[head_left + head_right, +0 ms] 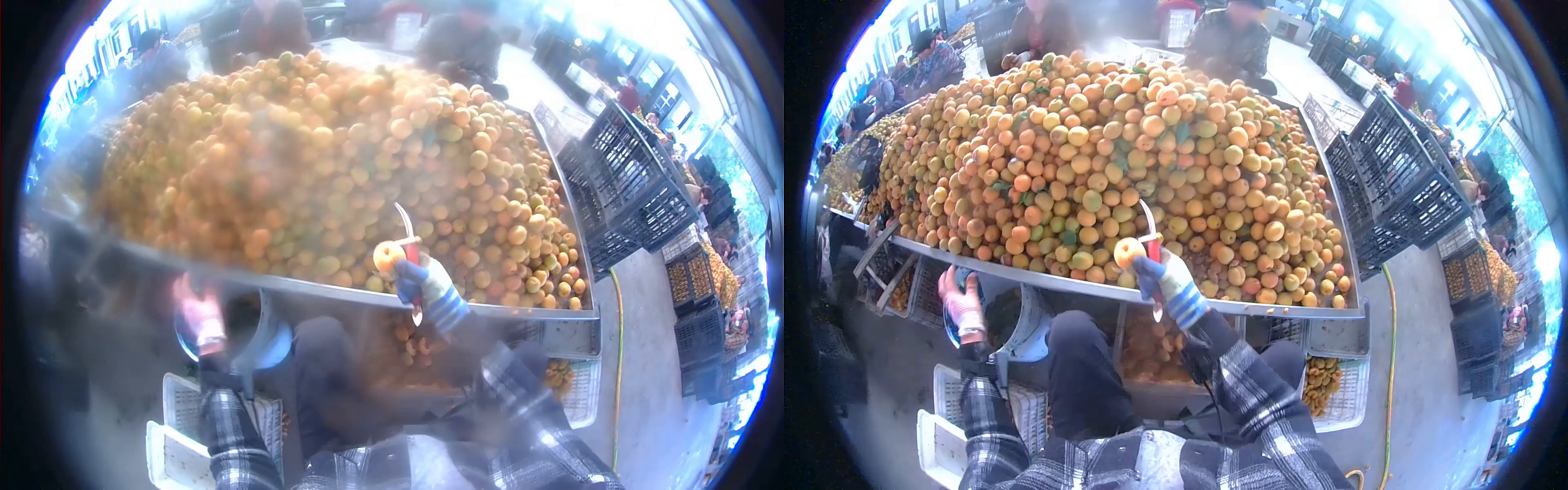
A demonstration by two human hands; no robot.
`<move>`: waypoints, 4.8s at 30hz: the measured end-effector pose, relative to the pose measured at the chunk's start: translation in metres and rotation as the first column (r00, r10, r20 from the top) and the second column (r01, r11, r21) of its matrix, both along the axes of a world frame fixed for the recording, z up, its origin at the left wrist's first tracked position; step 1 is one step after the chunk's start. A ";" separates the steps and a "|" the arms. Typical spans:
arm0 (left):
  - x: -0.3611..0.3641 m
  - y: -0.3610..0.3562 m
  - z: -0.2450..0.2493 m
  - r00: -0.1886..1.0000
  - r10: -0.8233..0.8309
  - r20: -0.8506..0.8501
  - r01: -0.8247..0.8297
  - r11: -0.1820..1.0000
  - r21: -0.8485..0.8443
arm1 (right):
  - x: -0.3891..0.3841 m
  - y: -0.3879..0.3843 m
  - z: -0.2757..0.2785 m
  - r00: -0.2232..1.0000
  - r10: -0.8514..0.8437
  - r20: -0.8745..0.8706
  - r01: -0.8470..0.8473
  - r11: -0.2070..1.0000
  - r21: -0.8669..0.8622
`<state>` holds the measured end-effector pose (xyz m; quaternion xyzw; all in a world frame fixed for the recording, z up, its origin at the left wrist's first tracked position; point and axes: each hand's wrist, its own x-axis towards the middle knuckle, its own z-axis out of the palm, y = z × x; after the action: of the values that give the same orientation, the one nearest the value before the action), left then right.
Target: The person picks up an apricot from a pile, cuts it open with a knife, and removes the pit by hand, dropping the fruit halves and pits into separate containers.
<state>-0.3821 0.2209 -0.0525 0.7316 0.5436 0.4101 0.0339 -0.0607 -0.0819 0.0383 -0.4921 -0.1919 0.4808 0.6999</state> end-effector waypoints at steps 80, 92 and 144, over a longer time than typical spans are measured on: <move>0.320 -0.244 0.049 0.241 -0.241 0.940 0.963 -0.063 -0.263 | 0.066 -0.047 -0.059 0.867 -0.220 0.448 0.301 0.946 -0.118; 0.331 -0.221 0.032 0.061 0.323 0.945 0.971 -0.240 0.019 | 0.079 -0.059 -0.022 0.982 -0.056 -0.182 0.010 0.969 -0.247; 0.342 -0.220 0.033 0.320 0.378 0.869 0.937 0.010 -0.349 | 0.072 -0.069 -0.052 0.543 0.183 0.820 0.274 0.884 -0.379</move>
<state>-0.0405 0.0010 -0.0197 0.2846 0.3092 0.2160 0.8813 0.0116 -0.1507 -0.0132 -0.8181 -0.3678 0.1982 0.3951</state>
